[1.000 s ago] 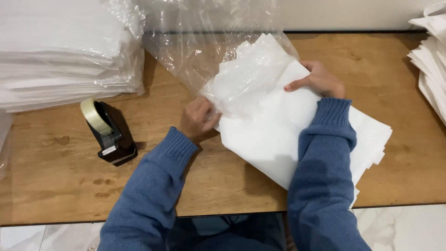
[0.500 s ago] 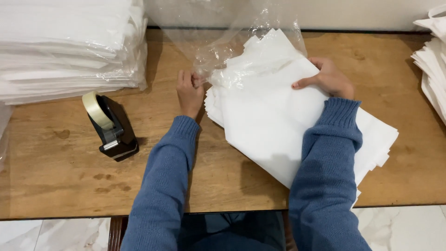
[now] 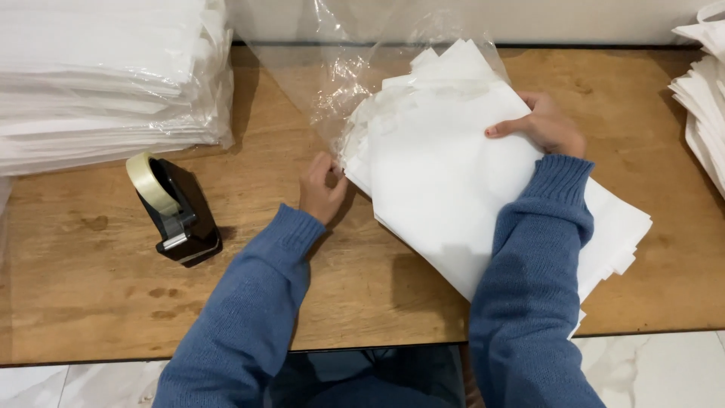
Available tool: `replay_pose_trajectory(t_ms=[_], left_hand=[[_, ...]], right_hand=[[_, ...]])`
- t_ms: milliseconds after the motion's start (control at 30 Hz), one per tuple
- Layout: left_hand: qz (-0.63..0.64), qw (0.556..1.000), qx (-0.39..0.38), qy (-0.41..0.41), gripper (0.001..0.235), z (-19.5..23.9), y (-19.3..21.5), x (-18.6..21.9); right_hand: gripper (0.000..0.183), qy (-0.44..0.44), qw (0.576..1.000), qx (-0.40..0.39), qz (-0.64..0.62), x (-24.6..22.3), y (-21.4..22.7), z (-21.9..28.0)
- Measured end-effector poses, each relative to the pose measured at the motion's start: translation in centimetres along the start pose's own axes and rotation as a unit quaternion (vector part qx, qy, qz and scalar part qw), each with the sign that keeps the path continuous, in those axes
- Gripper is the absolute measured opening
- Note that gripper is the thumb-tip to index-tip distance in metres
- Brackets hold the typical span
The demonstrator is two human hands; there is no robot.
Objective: Packaging a stack of white bags into a clear plastic protective sleeve and sealing it with tape.
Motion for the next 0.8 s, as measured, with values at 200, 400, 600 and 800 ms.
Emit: replay_pose_trajectory(t_ms=[200,400,600,800], left_hand=[[0.121,0.992,-0.007,0.038,0.004,0.8,-1.1,2.5],[0.217,0.938,-0.056,0.265,0.019,2.6,-4.0,-2.4],[0.308,0.931,0.035,0.194,0.019,2.3,-6.3,-4.5],[0.252,0.953,0.156,0.057,0.022,-5.4,6.7,11.4]], right_hand=[[0.053,0.008,1.000,0.001,-0.003,1.1,0.6,-0.9],[0.054,0.023,1.000,-0.009,0.006,-1.0,-0.4,-0.4],[0.054,0.009,1.000,0.004,0.030,-3.3,-0.1,0.2],[0.028,-0.094,0.996,-0.004,-0.012,-8.4,1.0,3.3]])
Point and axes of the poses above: each hand's wrist, its own z-axis away from the middle knuckle, its own y-axis out of the back of the hand, x = y × z, the point moved 6 cm from there along -z, towards the middle knuckle, and after that the axes turned 2 degrees about -z, right-handed, at the moved point
